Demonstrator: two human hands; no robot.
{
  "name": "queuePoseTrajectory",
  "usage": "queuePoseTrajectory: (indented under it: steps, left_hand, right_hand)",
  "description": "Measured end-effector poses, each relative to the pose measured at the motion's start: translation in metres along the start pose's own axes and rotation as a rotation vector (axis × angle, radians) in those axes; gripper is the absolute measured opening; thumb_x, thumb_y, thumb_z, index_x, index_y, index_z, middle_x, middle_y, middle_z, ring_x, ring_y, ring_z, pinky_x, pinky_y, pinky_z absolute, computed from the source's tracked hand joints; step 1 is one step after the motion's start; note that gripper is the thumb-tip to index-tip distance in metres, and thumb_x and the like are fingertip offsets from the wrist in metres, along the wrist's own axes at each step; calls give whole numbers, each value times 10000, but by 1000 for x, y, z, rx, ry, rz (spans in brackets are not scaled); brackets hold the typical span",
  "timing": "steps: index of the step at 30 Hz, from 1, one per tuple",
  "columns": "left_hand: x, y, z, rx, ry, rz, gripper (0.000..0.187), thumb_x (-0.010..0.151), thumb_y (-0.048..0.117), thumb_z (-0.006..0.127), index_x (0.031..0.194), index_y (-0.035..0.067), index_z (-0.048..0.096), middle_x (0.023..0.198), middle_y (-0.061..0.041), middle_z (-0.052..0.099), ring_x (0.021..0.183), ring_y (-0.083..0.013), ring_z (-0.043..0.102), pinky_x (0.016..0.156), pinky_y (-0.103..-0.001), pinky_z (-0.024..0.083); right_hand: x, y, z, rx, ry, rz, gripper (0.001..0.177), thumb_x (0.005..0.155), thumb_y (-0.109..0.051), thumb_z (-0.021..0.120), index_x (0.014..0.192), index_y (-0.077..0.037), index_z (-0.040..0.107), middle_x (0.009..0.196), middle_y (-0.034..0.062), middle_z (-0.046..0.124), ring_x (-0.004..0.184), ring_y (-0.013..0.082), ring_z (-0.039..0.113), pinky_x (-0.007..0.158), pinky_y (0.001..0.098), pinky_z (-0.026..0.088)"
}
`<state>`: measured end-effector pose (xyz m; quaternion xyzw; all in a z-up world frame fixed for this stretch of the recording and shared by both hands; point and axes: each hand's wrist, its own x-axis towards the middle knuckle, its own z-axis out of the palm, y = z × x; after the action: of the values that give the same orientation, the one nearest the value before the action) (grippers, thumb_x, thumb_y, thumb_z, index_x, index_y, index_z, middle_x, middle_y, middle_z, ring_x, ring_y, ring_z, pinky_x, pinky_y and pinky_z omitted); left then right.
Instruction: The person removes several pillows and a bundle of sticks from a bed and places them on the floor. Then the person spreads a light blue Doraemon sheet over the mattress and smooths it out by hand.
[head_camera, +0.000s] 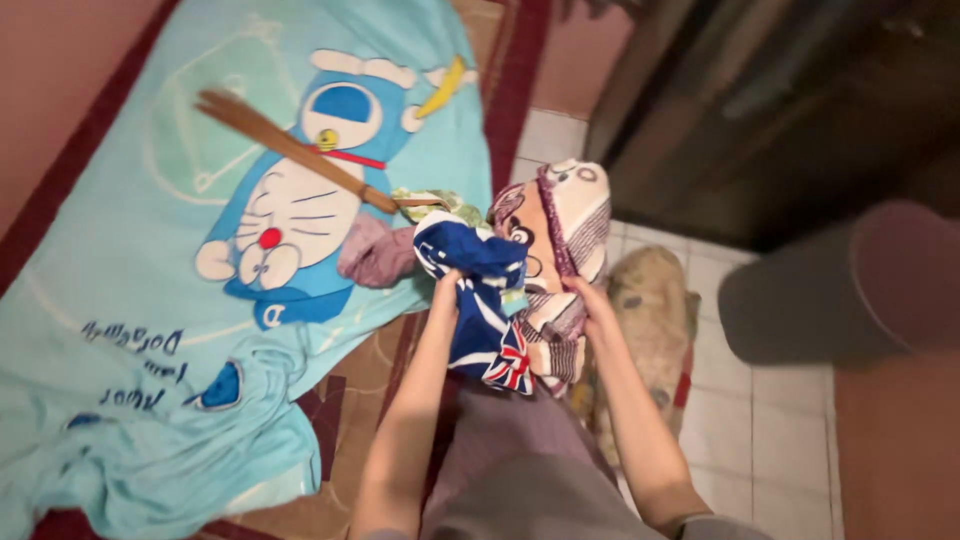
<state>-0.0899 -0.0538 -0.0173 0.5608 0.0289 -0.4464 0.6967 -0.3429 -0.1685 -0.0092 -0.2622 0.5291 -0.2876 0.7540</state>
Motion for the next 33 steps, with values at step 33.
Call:
queuePoseTrajectory:
  steps: [33]
  left_hand:
    - [-282,-207,308,313,-501,-243,752,681,176,886,1348,-24,602,1257,-221,670,1130,-358,653,934,-487,555]
  right_hand:
    - [-270,-82,-370,230,715,-422,1007,631,-165,986,1408,93,399,1300,314,526,1162,417,599,998,565,469]
